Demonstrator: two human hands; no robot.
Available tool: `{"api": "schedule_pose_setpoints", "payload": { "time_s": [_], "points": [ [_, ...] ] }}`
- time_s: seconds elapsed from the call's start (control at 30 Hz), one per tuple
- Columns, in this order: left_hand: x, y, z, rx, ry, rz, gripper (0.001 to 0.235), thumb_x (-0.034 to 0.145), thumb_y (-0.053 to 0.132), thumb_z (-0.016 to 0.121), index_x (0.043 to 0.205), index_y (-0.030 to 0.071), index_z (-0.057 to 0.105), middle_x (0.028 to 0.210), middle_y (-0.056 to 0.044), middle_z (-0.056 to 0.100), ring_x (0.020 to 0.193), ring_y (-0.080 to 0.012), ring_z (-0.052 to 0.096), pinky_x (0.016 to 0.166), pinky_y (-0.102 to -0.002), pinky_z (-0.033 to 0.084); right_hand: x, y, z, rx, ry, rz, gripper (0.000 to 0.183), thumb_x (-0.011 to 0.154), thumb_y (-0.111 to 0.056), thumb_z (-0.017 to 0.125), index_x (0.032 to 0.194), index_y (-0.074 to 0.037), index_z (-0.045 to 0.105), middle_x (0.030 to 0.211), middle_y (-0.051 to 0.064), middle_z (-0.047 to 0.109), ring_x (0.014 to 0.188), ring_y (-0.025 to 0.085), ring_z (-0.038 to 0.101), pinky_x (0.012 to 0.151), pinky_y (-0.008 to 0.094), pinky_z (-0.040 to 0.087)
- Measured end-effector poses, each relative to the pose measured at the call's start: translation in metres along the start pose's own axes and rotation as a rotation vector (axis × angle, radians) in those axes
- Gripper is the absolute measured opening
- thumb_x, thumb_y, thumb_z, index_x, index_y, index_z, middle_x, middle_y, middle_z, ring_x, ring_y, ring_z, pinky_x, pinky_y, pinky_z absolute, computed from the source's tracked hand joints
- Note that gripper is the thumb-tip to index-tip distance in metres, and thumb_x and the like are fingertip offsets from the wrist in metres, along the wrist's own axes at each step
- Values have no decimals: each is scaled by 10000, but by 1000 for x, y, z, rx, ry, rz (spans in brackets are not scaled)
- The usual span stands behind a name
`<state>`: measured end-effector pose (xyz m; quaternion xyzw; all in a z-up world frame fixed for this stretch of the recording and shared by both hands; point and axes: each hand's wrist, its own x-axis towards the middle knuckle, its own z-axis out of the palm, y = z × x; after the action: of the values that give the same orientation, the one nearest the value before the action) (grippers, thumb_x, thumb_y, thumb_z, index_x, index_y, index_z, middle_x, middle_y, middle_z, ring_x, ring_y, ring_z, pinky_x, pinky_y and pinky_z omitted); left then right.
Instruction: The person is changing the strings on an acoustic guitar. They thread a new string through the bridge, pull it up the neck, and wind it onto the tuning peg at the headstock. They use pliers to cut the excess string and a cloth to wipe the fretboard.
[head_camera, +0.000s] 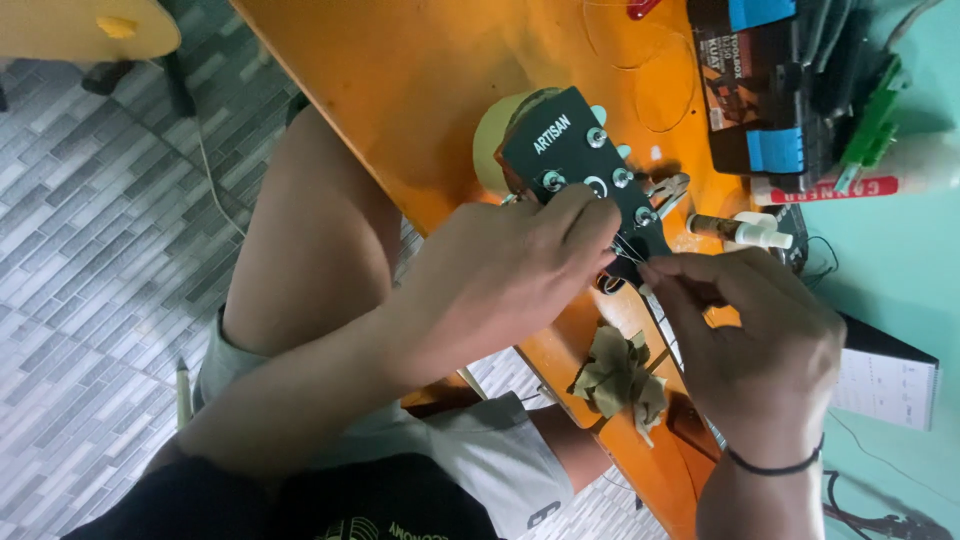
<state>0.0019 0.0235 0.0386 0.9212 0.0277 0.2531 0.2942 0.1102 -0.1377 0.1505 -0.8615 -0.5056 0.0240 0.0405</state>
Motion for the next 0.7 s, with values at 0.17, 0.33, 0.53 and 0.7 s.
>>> {"api": "schedule_pose_setpoints", "payload": {
  "time_s": [0.17,0.33,0.53,0.7],
  "points": [
    [-1,1,3,-10,4,24,162,1011,-18,594,914,90,523,769,-14,477,469,-94,276,353,-309,201,-3,-1,-4,20,-16,55,111,951,-99,891,1003,-61,801,882,41,727,698,136,637,628,264,476],
    [-1,0,1,68,37,38,147,969,-41,554,951,90,488,822,-20,504,446,-124,386,349,-310,299,-26,0,-8,36,-49,279,58,955,-139,822,989,-113,784,878,4,728,665,101,659,620,247,471],
    [-6,-7,-8,-241,-154,-33,252,1143,163,406,900,106,368,667,8,335,419,-127,286,304,-335,246,-53,14,-1,76,41,216,104,954,-87,825,1028,-40,769,891,62,735,665,146,659,570,276,493],
    [-14,-18,-19,-281,-196,-163,160,1130,187,423,1011,80,421,691,-7,443,422,-160,406,345,-366,278,-76,25,-1,150,77,277,91,937,-116,822,978,-58,765,846,44,742,729,139,707,640,269,533]
  ]
}}
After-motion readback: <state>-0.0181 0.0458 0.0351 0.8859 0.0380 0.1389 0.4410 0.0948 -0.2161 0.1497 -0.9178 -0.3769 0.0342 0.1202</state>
